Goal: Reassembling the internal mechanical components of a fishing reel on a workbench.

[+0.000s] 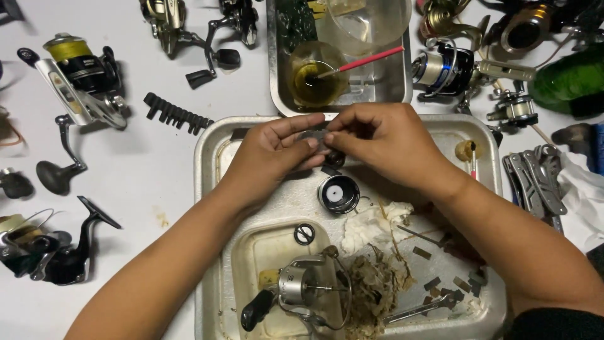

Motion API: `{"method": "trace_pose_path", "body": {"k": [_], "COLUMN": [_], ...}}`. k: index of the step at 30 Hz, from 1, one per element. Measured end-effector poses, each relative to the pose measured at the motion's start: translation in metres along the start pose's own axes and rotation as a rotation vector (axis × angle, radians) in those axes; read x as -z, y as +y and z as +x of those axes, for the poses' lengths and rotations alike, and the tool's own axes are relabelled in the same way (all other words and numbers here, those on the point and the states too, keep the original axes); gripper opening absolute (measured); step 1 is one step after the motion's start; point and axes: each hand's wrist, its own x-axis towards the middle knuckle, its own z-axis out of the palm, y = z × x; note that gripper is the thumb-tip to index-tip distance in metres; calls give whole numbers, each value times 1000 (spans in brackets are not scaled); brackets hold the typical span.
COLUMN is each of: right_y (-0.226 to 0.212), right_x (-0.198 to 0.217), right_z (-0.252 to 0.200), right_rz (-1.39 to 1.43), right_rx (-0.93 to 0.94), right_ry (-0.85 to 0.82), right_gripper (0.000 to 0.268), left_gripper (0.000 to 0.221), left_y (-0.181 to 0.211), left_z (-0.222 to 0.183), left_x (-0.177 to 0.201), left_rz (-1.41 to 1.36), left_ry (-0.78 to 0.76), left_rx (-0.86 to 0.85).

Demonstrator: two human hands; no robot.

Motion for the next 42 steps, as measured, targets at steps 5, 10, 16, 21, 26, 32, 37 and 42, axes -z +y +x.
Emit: {"method": "trace_pose_path", "body": {"k": [5,10,16,21,26,32,37,42], "right_y": [-4,-9,3,7,11,19,20,19], "right_x": [8,20,24,24,24,24,23,21], "right_z": [-8,-28,-43,-43,-43,-42,-43,-43], "right_rz": [-27,-66,135,176,186,286,264,265], "right_rx": [2,31,-61,-186,-134,-105,-61,-77], "right_ry": [16,-1,-1,-98,-115,-135,-133,-103], "right_gripper": [9,10,8,35,28,20,17,21], "left_gripper": [42,40,31,34,35,44,45,44], "left_y": [5,4,4,2,3,6,9,10], "left_z": [1,2,-1,2,4,3,1,1], "left_x": [-1,1,3,3,4,0,-2,-4], "left_rz": [-52,13,114,75,26,-14,-1,3], "left_ry": [19,-4,-17,-16,-24,-17,-17,3], "left_rx": [39,11,-12,43,48,73,85,113]}}
